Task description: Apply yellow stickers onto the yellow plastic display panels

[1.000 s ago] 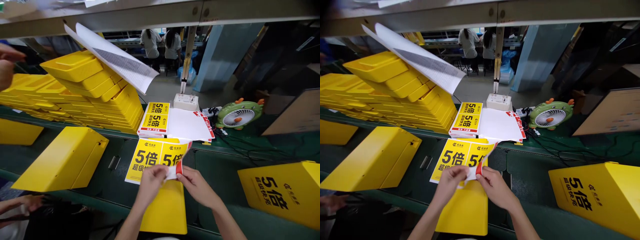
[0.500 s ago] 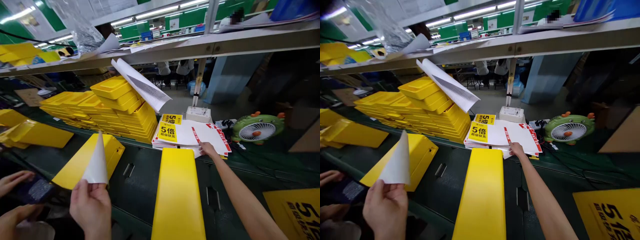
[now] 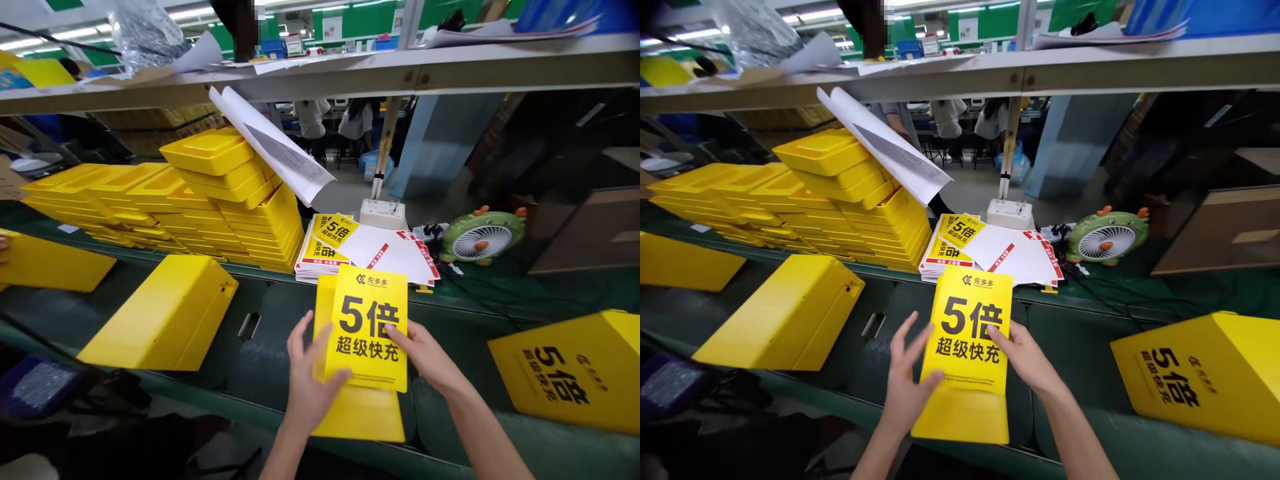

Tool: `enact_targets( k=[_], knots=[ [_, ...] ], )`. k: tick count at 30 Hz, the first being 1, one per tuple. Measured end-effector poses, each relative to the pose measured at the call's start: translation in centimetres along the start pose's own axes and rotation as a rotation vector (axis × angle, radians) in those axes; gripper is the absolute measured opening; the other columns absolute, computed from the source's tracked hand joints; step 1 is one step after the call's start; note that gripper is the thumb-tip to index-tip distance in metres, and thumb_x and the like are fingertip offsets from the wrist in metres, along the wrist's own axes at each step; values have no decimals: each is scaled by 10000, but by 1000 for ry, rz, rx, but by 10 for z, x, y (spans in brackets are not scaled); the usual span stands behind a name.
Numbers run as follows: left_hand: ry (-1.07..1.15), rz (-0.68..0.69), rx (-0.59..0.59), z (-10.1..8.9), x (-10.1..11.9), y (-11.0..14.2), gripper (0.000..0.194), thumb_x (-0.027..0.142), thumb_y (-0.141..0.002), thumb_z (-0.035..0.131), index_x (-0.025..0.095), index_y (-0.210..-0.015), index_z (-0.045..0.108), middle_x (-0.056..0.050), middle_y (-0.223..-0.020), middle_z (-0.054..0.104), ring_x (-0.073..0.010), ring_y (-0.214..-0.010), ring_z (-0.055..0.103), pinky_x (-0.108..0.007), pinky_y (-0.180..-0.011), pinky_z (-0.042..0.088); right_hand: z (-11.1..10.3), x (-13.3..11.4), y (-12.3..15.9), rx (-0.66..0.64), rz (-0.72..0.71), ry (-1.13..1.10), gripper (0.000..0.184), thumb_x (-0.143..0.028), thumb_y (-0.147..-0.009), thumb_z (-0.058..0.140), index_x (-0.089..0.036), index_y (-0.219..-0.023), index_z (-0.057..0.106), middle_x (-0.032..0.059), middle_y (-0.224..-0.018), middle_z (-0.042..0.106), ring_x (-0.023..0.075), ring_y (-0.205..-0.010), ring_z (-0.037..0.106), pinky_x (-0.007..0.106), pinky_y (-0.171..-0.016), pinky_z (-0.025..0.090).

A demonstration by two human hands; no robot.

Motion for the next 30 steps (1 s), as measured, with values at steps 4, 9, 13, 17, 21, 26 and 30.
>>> enact_targets(
  k=[4, 9, 13, 17, 21, 26, 30],
  knots=[
    [329, -332, -18, -4, -22, -15, 438, 404, -754, 632, 198, -1131, 546, -48, -825, 639, -222, -897, 606, -350, -871, 471, -10, 1, 12, -87, -1, 178, 377, -366, -782, 610, -229, -1128, 552, 68, -1214, 600, 238, -1072, 586, 436, -948, 468],
    [426, -402, -126, 2, -40, -13, 392, 377, -704, 688, 182, -1015, 552, -42, -747, 649, -202, -800, 598, -279, -717, 491, -18, 14, 9, 62, -18, 381, 476, -319, -745, 633, -268, -1197, 492, 51, -1131, 638, 247, -1039, 601, 443, -889, 503],
    [499, -492, -127, 10, -67, -1, 410, 375, -679, 712, 175, -988, 534, -50, -738, 659, -185, -733, 597, -274, -675, 495, -23, 39, -4, 177, 40, 349, 703, -313, -709, 664, -238, -1324, 331, 47, -896, 690, 235, -873, 658, 397, -763, 541],
    [556, -553, -108, 15, -88, 5, 436, 408, -659, 718, 165, -962, 519, -60, -733, 664, -209, -739, 629, -302, -678, 513, -27, 65, -18, 253, 63, 441, 641, -334, -689, 677, -207, -1256, 408, 46, -851, 686, 218, -799, 659, 347, -696, 534],
    [616, -595, -99, 18, -94, 4, 460, 407, -654, 723, 164, -972, 496, -57, -748, 664, -209, -734, 642, -331, -717, 524, -28, 75, -24, 306, 14, 507, 598, -338, -681, 679, -201, -1214, 446, 29, -810, 681, 193, -749, 648, 305, -656, 513],
    [651, -634, -92, 18, -91, 1, 453, 389, -637, 741, 175, -949, 492, -44, -752, 668, -218, -771, 652, -343, -745, 528, -26, 71, -24, 331, -18, 571, 531, -339, -691, 658, -205, -1171, 475, 17, -792, 668, 180, -739, 637, 278, -640, 491],
    [651, -653, -80, 18, -88, 1, 459, 391, -617, 753, 178, -937, 502, -46, -756, 676, -223, -775, 659, -343, -742, 529, -24, 71, -25, 340, -22, 618, 524, -340, -710, 631, -191, -1180, 454, 8, -771, 639, 176, -733, 622, 273, -629, 471]
  ],
)
Point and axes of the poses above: each hand's wrist, its own y-axis away from the middle knuckle, its own z-axis out of the palm, x = y × z, the point moved 2 cm from there along -y, towards the middle knuckle
